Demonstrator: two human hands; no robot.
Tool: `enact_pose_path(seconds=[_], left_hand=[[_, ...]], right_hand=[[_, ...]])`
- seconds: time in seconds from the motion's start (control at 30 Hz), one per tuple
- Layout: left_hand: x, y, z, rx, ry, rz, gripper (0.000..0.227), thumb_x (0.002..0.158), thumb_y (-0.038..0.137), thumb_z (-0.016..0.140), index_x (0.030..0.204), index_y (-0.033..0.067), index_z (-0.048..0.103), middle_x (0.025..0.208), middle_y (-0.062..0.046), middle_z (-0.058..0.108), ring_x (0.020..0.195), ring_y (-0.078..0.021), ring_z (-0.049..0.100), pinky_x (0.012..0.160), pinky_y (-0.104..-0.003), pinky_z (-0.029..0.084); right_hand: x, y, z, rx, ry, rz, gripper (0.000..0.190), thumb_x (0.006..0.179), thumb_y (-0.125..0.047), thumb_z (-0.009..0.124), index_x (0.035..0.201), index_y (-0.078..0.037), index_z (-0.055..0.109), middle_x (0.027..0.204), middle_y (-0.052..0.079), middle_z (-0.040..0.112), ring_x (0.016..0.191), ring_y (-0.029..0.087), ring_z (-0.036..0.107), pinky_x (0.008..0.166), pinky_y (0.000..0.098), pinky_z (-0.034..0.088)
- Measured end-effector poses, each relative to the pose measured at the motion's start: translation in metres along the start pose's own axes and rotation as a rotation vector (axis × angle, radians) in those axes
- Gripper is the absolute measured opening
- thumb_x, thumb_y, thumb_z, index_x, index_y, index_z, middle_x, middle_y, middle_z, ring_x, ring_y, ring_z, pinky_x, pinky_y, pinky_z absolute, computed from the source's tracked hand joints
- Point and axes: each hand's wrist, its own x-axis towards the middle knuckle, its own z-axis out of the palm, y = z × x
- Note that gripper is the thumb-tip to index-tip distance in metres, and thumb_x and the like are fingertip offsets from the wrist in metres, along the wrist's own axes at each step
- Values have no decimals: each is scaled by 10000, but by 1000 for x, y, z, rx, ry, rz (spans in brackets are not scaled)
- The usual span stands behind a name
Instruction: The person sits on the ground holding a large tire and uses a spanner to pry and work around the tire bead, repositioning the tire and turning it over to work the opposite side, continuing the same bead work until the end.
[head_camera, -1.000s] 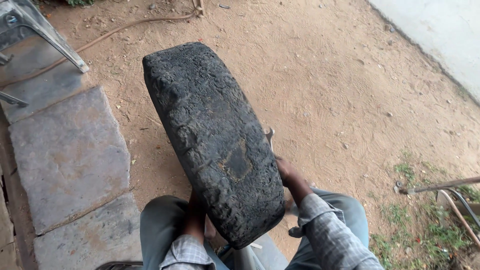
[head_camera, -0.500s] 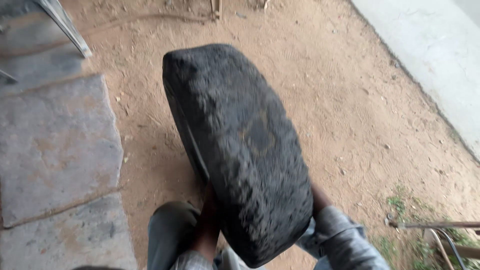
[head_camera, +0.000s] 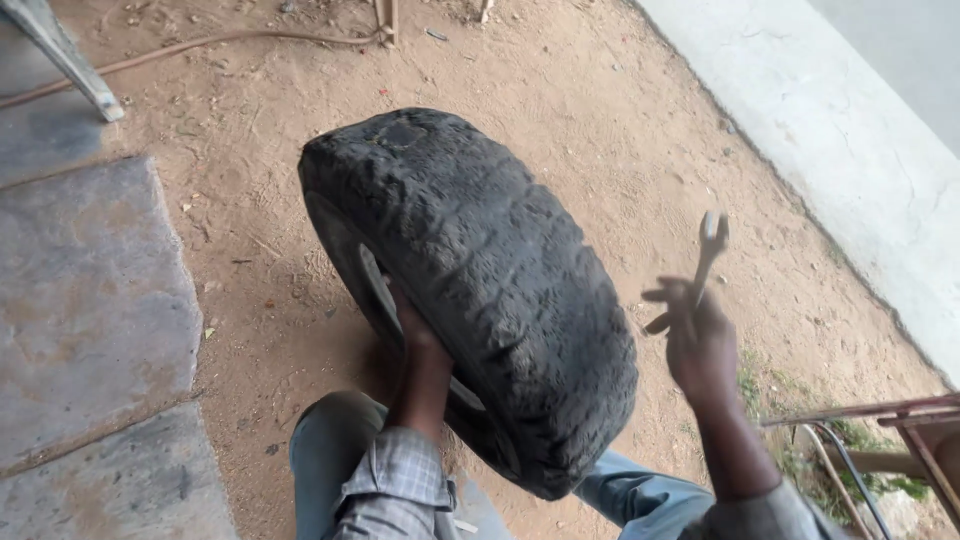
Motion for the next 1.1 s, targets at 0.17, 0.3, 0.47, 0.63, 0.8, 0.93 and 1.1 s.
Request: enact_pose_path(seconds=[0.17, 0.3, 0.47, 0.63, 0.8, 0.93, 1.1], left_hand=[[10, 7, 8, 40, 39, -22, 973, 897, 855, 152, 1660, 249, 163, 1739, -143, 87, 1598, -403, 97, 1261, -610, 120], [-14, 0, 37, 158, -2, 113, 992, 877, 861, 120, 1665, 259, 120, 1745, -141, 45, 1602, -382, 52, 1261, -616, 91], [-11, -29, 36, -46, 7, 100, 1054, 832, 901, 110, 1658, 246, 134, 1739, -134, 75, 1593, -393, 62, 1241, -653, 99], [-21, -37, 8, 154, 183, 83, 1075, 811, 908, 131, 1653, 239, 116, 1731, -102, 143, 1590, -343, 158, 1268, -576, 141], [-77, 13, -20, 860, 186, 764, 375, 1072, 407, 664, 1037, 34, 640, 930, -89, 633, 805, -172, 577, 715, -310, 487], [-110, 86, 64, 1332, 41, 1269, 296, 1107, 347, 635, 985, 78, 619, 932, -41, 584, 807, -172, 548, 730, -331, 442], [-89, 95, 125, 2031, -128, 1465, 776, 1068, 700, 478, 1503, 66, 585, 1517, -235, 522, 1389, -401, 485, 1133, -579, 357]], right_hand=[[-101, 44, 54, 303, -30, -128, 487, 1083, -338, 424, 1394, -7, 599, 1424, 192, 633, 1325, 342, 598, 1063, 459, 456], [-138, 46, 96, 25, 196, -493, 394, 1081, -264, 525, 1362, 7, 578, 1618, 259, 443, 1514, 420, 419, 1184, 457, 400], [-99, 73, 99, -93, 337, -507, 485, 1061, -222, 532, 1506, -31, 505, 1622, 189, 441, 1505, 343, 434, 1192, 429, 420], [-44, 115, 85, -91, 310, -558, 483, 1089, -222, 500, 1530, -23, 491, 1636, 180, 435, 1519, 360, 431, 1213, 459, 407], [-8, 144, 78, 80, 197, -265, 486, 1127, -361, 426, 1580, -196, 487, 1598, 164, 489, 1476, 349, 476, 1182, 481, 428], [17, 140, 64, 231, 103, -62, 517, 1091, -420, 432, 1569, -233, 487, 1569, 152, 511, 1430, 346, 509, 1161, 502, 427], [53, 166, 82, 596, 105, -56, 501, 1075, -377, 478, 1551, -220, 490, 1691, 82, 293, 1478, 308, 380, 1163, 471, 396]])
